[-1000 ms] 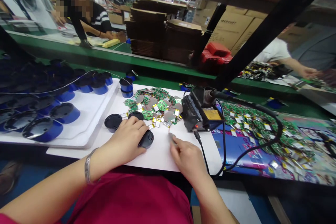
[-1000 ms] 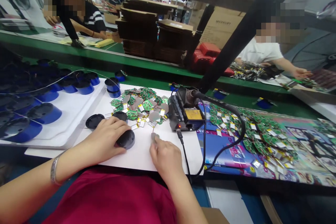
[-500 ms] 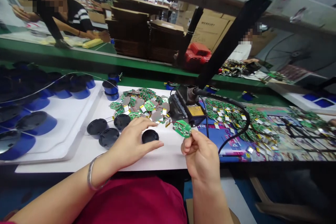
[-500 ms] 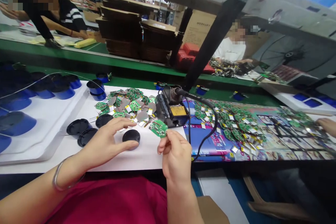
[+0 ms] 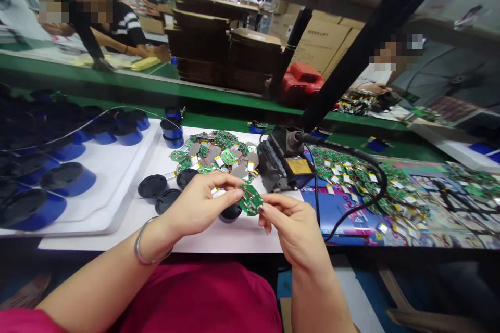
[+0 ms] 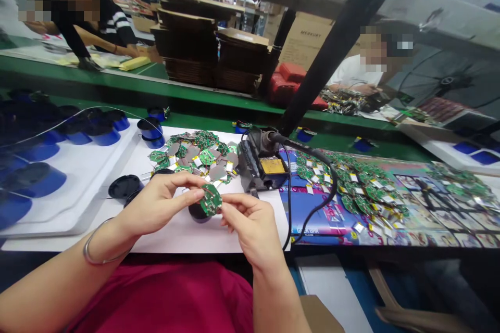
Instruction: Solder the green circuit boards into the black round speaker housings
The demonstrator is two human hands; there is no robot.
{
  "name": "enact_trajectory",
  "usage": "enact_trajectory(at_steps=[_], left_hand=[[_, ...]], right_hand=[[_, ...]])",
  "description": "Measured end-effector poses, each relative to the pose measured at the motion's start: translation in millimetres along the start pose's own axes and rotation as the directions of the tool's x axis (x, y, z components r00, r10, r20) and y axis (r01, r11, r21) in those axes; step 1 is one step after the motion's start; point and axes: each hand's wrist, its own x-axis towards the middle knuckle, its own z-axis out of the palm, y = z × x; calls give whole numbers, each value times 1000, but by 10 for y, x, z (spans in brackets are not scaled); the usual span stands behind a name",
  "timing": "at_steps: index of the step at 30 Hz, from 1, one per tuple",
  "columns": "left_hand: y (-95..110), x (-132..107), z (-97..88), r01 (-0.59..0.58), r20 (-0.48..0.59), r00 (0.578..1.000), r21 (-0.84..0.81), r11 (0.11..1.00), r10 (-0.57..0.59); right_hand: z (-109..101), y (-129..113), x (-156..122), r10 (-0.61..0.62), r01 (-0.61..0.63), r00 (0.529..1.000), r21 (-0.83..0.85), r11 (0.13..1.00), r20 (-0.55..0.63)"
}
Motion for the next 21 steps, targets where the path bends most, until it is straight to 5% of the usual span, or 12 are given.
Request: enact_trajectory(at_steps=[3,7,11,13,17,19,21], left_hand=[[8,14,40,-6,-49,999,6,1000,6],[-21,16,53,-7,-79,997,16,1000,8],[-118,-58,12,-6,-116,993,211,978,31],[-190,-116,19,5,-40,999,387,922,11],[-328,-212,125,-109,234,972,544,832,-25],[-361,-234,183,-97,224,973,588,803,-46],[-360,-242,208,4,102,991,645,764,-91]], right_hand=[[3,7,-15,1,0,1000,105,994,-6],[12,26,-23,-9,11,998,31,999,-57],[-53,40,46,-51,77,929,58,995,-366],[-88,60,92,-61,99,875,56,993,-479],[-94,149,145,-28,55,870,40,998,-493],[-73,197,144,0,27,877,50,998,-480],[-49,237,132,27,0,882,57,998,-471]])
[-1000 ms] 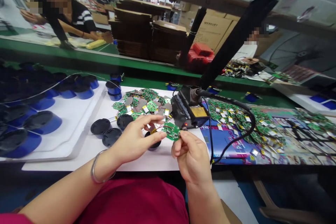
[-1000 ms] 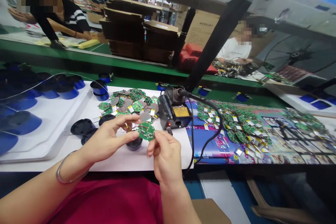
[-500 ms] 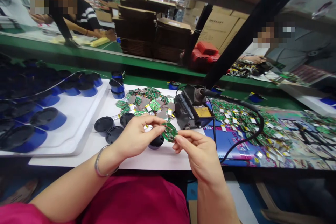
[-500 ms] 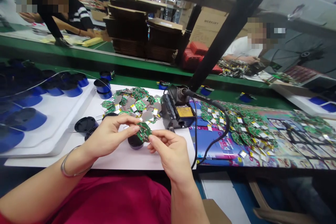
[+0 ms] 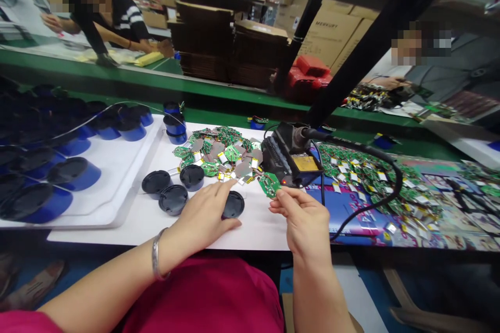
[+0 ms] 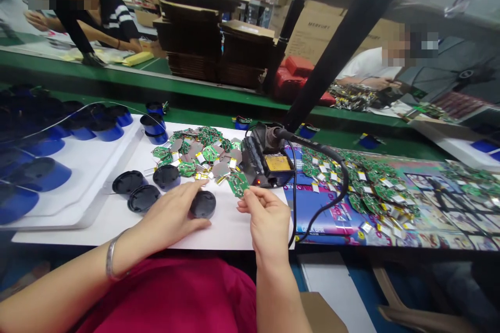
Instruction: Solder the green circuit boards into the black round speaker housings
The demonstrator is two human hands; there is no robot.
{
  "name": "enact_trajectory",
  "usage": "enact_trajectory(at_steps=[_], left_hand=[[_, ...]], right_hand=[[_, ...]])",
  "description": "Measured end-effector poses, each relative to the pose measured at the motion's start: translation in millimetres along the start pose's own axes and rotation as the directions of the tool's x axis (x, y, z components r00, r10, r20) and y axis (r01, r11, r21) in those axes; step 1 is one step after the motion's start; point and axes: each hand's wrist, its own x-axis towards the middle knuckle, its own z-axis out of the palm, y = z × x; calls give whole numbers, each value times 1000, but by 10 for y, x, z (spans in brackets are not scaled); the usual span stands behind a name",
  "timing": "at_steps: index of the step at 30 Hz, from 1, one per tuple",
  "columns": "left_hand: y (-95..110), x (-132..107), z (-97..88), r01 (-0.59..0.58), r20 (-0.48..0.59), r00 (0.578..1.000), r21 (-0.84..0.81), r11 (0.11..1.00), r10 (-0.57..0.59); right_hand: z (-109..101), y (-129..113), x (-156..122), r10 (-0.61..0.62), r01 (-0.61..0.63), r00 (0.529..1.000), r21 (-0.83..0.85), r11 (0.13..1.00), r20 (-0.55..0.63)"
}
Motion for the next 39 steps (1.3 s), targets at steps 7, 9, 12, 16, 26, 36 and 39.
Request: enact_trajectory(at_steps=[7,9,12,16,26,36,39], left_hand=[[-17,-40,-66,50,66,997,-204,978,-37],[-25,-71,-17,112,-5,993,-230,967,-116],[-36,-107,69,90,-159,978,-255,963,-133],[-56,-54,116,-25,-298,952,-279,960,-62],[-6,-32,7,-98,-346,936,-431,897,-64],[7,27,8,-143,-274,962,-431,891,22],[14,44,6,-157,-263,963,-385,909,55]], right_hand=[[76,114,-61,100,-99,993,-22,995,65],[120,143,-72,116,-114,990,-30,993,84],[183,172,-91,123,-119,986,-46,992,113],[223,201,-122,126,-118,978,-60,991,169],[203,173,-319,184,-145,951,-165,976,250],[107,104,-269,58,139,928,-487,862,369],[126,36,-249,19,183,911,-445,877,412]])
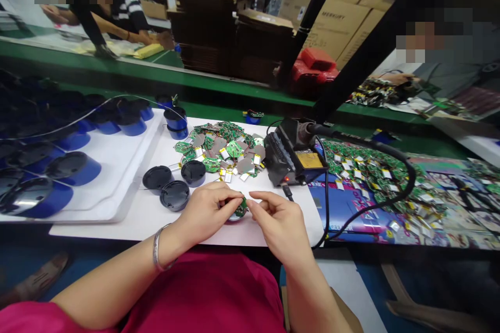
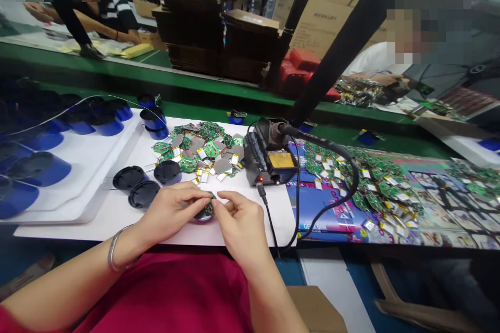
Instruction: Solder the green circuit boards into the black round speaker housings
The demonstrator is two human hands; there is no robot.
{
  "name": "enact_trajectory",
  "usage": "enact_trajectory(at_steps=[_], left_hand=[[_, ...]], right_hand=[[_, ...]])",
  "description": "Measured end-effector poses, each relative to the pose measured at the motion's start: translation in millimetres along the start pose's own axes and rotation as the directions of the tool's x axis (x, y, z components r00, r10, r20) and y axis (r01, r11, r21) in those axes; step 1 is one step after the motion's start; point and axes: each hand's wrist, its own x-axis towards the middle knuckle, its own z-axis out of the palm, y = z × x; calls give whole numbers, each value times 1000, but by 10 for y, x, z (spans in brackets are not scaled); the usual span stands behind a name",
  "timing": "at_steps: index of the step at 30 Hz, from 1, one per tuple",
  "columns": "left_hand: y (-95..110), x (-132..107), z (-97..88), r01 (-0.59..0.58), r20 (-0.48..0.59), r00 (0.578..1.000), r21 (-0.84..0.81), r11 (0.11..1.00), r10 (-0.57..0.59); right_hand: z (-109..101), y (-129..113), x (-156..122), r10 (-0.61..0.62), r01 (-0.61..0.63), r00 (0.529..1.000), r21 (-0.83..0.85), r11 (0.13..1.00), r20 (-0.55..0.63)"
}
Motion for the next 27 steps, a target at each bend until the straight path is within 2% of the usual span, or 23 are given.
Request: enact_trajectory(at_steps=[6,11,15,18,21,27], left_hand=[[17,-5,-2,39,46,998,3,999,-40],[21,-16,-30,109,63,992,-58,992,-105],[-6,-7,-33,105,71,992,-70,992,-100],[-5,0,-30,105,90,991,-63,992,-99],[11,4,-32,131,99,987,-79,988,-123],[0,13,-32,188,61,982,-138,972,-181]], right_hand=[[126,-24,-4,-128,128,992,-6,992,-18],[124,-1,37,-53,59,995,68,996,-87],[108,11,62,-14,15,1000,130,991,-5],[127,15,56,-54,50,998,112,992,32],[145,6,45,-76,76,997,107,991,2],[100,4,88,-10,23,997,177,984,-74]])
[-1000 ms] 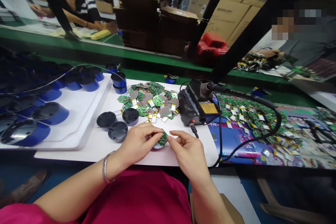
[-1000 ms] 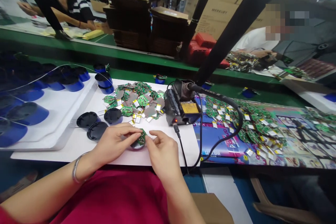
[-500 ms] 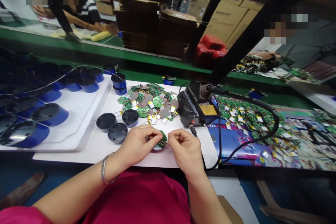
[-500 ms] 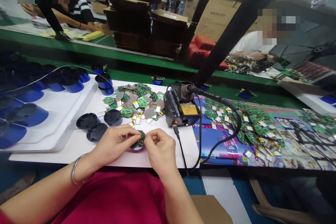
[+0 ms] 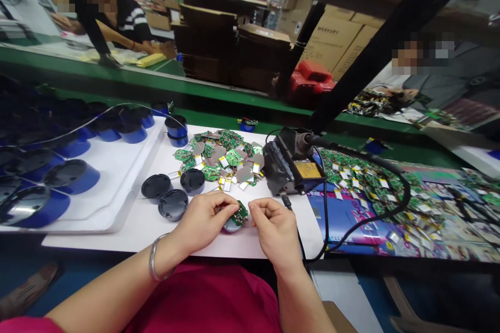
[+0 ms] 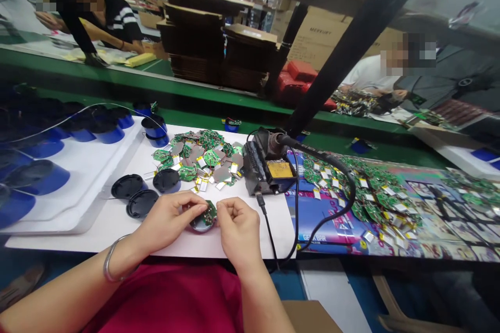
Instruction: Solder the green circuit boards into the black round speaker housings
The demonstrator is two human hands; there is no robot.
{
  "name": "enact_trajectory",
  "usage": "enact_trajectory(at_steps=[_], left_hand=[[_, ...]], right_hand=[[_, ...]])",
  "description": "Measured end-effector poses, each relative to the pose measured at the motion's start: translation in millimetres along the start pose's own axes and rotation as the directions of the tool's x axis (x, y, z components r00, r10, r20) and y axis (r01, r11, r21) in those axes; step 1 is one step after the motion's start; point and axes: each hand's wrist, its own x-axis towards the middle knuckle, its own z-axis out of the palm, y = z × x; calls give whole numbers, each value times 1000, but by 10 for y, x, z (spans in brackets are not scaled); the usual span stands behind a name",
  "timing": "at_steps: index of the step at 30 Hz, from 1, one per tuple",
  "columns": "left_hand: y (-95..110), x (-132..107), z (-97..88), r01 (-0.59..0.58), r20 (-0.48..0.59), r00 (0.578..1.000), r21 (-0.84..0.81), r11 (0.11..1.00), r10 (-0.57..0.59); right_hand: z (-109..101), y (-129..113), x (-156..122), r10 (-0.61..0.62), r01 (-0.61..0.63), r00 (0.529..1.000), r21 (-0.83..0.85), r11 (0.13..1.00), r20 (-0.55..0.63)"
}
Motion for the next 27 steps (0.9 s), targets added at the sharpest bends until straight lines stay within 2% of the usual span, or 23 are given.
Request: enact_trajectory(at_steps=[2,8,18,27], left_hand=[[-12,10,0,11,-3,1000,-18,1000,-11],[-15,30,3,15,13,1000,-47,999,-14],[-2,9,-18,13,54,998,-32,999,-12],[-50,24,-5,25,25,999,-73,997,-23]], right_hand=[[-20,-1,22,8,-8,1000,6,1000,4],[15,-19,25,55,-61,992,48,997,111],[46,-62,46,76,-85,992,83,993,99],[64,-39,56,121,-129,989,107,986,82]])
